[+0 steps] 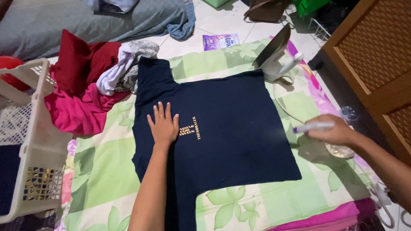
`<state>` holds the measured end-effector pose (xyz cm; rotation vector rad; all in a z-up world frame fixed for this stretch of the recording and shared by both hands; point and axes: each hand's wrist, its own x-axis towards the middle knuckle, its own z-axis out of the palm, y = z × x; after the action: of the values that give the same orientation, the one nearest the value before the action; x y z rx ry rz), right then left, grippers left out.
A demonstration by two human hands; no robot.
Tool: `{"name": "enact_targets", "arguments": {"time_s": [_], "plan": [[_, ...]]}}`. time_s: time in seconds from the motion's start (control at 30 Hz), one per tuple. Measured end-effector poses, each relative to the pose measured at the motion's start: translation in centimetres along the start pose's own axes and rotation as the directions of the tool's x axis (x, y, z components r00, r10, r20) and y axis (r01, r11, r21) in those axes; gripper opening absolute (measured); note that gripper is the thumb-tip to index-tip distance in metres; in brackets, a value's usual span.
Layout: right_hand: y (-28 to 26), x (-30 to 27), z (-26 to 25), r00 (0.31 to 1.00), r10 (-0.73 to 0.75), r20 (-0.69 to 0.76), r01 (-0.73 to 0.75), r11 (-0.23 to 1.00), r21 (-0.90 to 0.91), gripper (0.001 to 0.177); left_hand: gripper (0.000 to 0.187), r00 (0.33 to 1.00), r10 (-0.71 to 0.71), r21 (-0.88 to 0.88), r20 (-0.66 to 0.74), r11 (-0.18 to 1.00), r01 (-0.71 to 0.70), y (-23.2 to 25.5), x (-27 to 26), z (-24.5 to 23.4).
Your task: The recorder irons a dark navy t-shirt with an iron and a spray bottle on a bed, and then folds it and places it in a basket.
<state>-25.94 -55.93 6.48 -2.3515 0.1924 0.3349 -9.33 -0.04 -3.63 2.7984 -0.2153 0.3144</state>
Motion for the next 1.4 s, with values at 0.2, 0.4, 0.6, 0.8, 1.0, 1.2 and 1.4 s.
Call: {"name": "enact_targets", "arguments": {"time_s": [0.2, 0.4, 0.6, 0.8, 1.0, 1.2, 1.4], "plan": [[2.5, -1.9, -2.4, 0.962, -0.272, -0.041, 0.273, 0.962, 0.031, 0.027, 0.067, 0.994, -0.078, 0.001, 0.076, 0.997, 0.078, 1.2, 0.8, -0.3], [4.1, -2.1, -5.9, 0.71, 0.134, -0.691, 0.183, 0.913, 0.364, 0.019, 0.064, 0.999, -0.032, -0.008, 0.023, 0.999, 0.032, 5.3, 0.7, 0.0], [10.3, 0.2, -5.3, 0.361, -0.133, -0.923, 0.213, 0.975, -0.057, 0.01, 0.063, 0.988, -0.002, 0.026, 0.153, 1.0, -0.002, 10.4, 1.5, 1.2], [10.9, 1.1, -1.5, 0.375, 0.256, -0.891, 0.373, 0.838, 0.398, 0.016, 0.071, 0.996, -0.028, 0.044, 0.088, 0.999, 0.024, 10.8, 1.7, 3.6], [16.1, 2.5, 0.9, 0.182, 0.394, -0.901, 0.064, 0.91, 0.411, 0.041, 0.072, 0.988, -0.06, 0.074, 0.143, 0.996, 0.049, 10.3, 1.8, 3.5], [8.8, -1.8, 1.3, 0.382, 0.641, -0.666, -0.207, 0.761, 0.615, 0.087, 0.07, 0.987, -0.002, -0.039, 0.163, 0.999, 0.009, 9.7, 1.7, 2.7], [-1.8, 0.8, 3.6, 0.48, 0.527, -0.701, -0.483, 0.826, 0.29, 0.091, 0.068, 0.968, -0.041, 0.007, 0.247, 0.999, 0.04, 10.2, 1.9, 1.2]]}}
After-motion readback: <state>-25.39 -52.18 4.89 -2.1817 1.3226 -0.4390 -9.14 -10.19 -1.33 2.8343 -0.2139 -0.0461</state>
